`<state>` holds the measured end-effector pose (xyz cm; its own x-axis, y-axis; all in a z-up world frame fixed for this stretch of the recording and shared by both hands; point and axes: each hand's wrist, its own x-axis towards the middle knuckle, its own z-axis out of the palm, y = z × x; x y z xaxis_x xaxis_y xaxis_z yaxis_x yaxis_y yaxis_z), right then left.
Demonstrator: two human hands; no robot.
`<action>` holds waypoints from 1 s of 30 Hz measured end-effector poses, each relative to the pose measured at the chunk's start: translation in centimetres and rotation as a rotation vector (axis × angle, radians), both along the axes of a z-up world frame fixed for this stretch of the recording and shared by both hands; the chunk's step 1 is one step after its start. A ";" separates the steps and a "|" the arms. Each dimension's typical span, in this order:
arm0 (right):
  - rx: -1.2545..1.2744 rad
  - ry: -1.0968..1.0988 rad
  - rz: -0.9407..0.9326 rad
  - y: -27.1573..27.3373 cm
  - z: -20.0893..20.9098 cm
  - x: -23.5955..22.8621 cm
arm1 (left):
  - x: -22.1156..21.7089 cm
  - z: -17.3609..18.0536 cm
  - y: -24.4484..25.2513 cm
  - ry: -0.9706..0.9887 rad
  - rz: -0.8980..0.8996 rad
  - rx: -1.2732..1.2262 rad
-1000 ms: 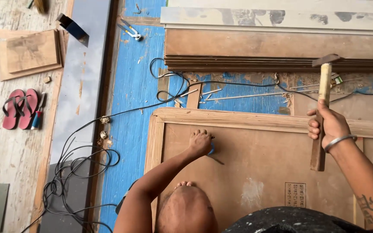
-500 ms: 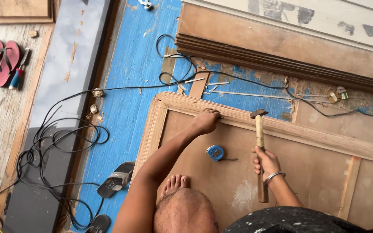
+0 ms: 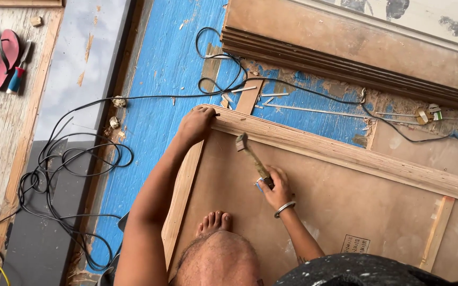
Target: Hammering wooden strips onto a large plywood board to create a frame or internal structure.
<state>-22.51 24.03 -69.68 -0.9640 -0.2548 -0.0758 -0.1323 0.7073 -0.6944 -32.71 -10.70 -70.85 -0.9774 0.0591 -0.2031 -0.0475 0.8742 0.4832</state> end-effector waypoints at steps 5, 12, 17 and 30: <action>0.069 -0.026 0.115 0.3 -1.0 1.9 | 1.0 0.4 -1.7 0.174 0.013 0.180; 0.210 -0.147 0.149 6.4 -0.5 4.8 | 2.6 2.5 -0.6 0.411 0.386 0.516; 0.168 -0.199 0.060 6.5 0.7 2.5 | 4.2 2.7 -0.7 0.582 0.387 0.472; -0.184 -0.530 -0.274 4.3 0.2 1.9 | 3.6 1.4 1.0 0.440 0.293 0.523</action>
